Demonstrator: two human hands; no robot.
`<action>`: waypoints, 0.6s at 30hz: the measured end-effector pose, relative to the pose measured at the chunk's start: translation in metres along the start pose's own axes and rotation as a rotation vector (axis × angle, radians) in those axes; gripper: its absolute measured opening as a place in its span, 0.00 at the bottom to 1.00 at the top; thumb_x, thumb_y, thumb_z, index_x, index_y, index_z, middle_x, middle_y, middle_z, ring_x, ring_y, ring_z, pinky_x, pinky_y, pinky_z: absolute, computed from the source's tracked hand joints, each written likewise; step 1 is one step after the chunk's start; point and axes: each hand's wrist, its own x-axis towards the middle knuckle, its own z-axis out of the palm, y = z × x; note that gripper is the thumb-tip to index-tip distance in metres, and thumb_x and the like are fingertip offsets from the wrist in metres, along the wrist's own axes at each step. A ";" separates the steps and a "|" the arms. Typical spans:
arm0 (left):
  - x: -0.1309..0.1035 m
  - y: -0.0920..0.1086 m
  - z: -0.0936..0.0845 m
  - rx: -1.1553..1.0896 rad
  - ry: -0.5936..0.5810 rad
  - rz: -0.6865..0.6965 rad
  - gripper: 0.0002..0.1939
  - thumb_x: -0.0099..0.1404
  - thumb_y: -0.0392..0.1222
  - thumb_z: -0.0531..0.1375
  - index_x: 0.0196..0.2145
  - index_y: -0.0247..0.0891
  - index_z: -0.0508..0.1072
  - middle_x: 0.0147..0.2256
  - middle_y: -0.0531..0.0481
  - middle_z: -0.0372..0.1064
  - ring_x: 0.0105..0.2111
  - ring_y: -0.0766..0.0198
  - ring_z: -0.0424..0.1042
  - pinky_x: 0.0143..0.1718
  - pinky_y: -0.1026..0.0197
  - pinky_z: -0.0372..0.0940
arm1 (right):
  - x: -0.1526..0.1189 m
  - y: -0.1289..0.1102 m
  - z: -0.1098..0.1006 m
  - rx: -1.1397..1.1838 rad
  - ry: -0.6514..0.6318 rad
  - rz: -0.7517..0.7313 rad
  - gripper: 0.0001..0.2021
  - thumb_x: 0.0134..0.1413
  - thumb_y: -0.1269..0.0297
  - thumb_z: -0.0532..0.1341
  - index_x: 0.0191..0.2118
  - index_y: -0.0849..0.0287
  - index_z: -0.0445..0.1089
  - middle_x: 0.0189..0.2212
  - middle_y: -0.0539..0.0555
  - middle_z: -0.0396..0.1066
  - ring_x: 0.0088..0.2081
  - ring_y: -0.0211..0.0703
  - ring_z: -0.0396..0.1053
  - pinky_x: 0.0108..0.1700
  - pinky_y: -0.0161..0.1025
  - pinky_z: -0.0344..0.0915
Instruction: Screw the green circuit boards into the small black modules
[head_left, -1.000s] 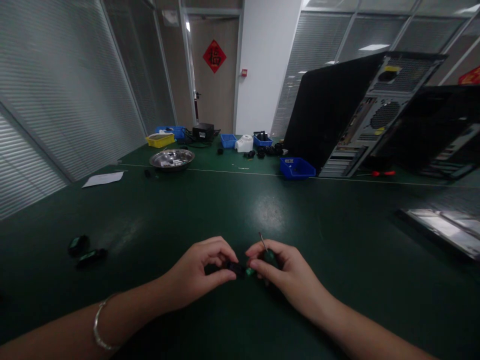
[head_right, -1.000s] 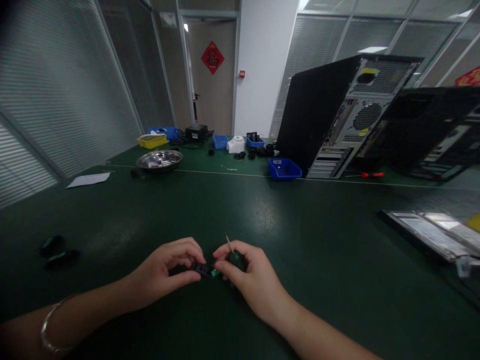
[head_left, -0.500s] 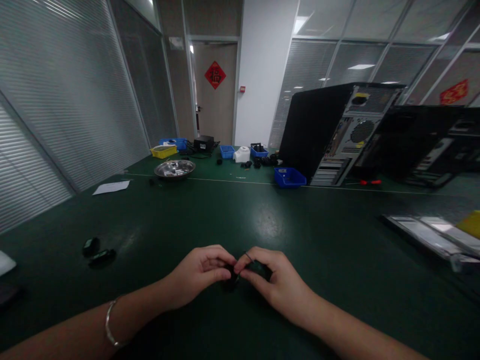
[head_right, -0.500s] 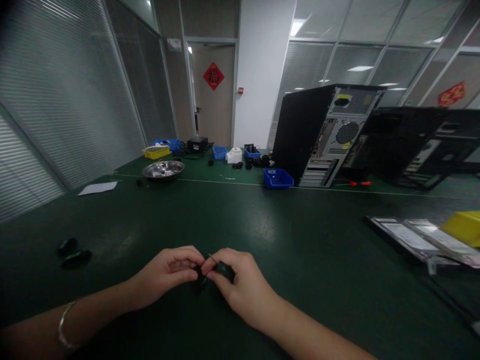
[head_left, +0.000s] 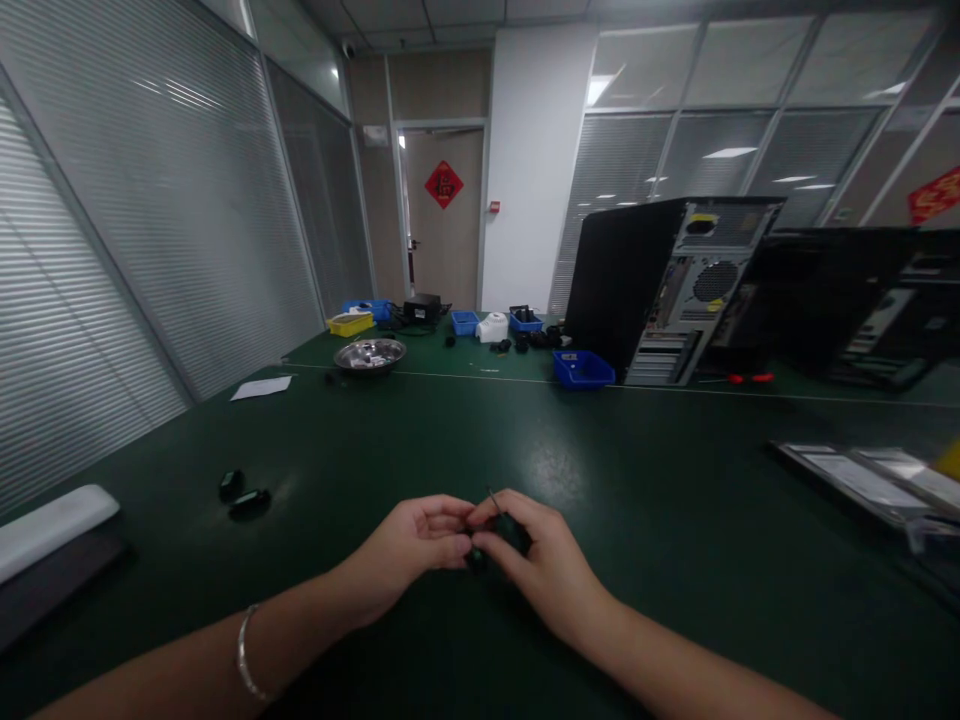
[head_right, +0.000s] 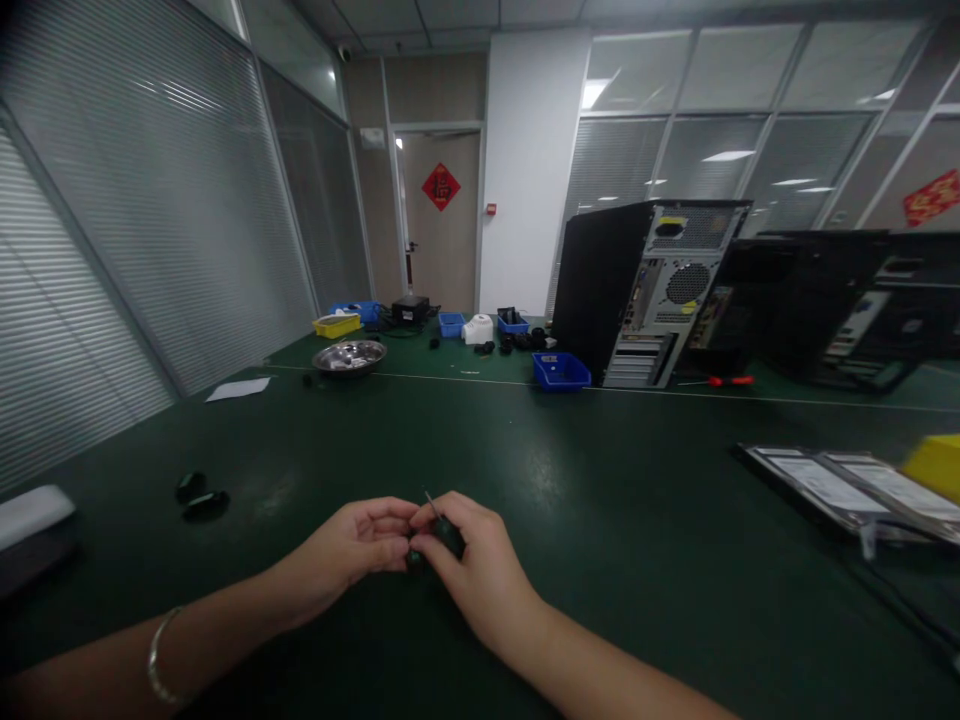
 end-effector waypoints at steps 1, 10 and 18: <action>-0.002 -0.001 0.000 0.023 0.012 -0.006 0.21 0.57 0.40 0.69 0.48 0.33 0.74 0.47 0.40 0.75 0.43 0.58 0.75 0.47 0.55 0.68 | -0.001 0.000 0.001 0.004 0.003 0.009 0.05 0.58 0.75 0.63 0.38 0.58 0.73 0.35 0.51 0.74 0.37 0.43 0.73 0.41 0.39 0.69; -0.021 0.026 -0.065 0.354 0.270 0.084 0.15 0.65 0.46 0.62 0.46 0.36 0.73 0.48 0.43 0.75 0.48 0.57 0.74 0.54 0.53 0.67 | -0.004 0.004 -0.001 -0.017 -0.025 0.011 0.05 0.63 0.70 0.59 0.40 0.57 0.72 0.36 0.52 0.73 0.36 0.42 0.73 0.35 0.36 0.69; -0.041 0.069 -0.210 0.992 0.615 0.100 0.34 0.47 0.73 0.63 0.40 0.43 0.77 0.46 0.42 0.75 0.51 0.41 0.70 0.59 0.39 0.57 | -0.002 0.013 0.000 -0.044 -0.105 -0.065 0.04 0.60 0.71 0.61 0.39 0.57 0.73 0.37 0.52 0.75 0.40 0.43 0.73 0.43 0.38 0.68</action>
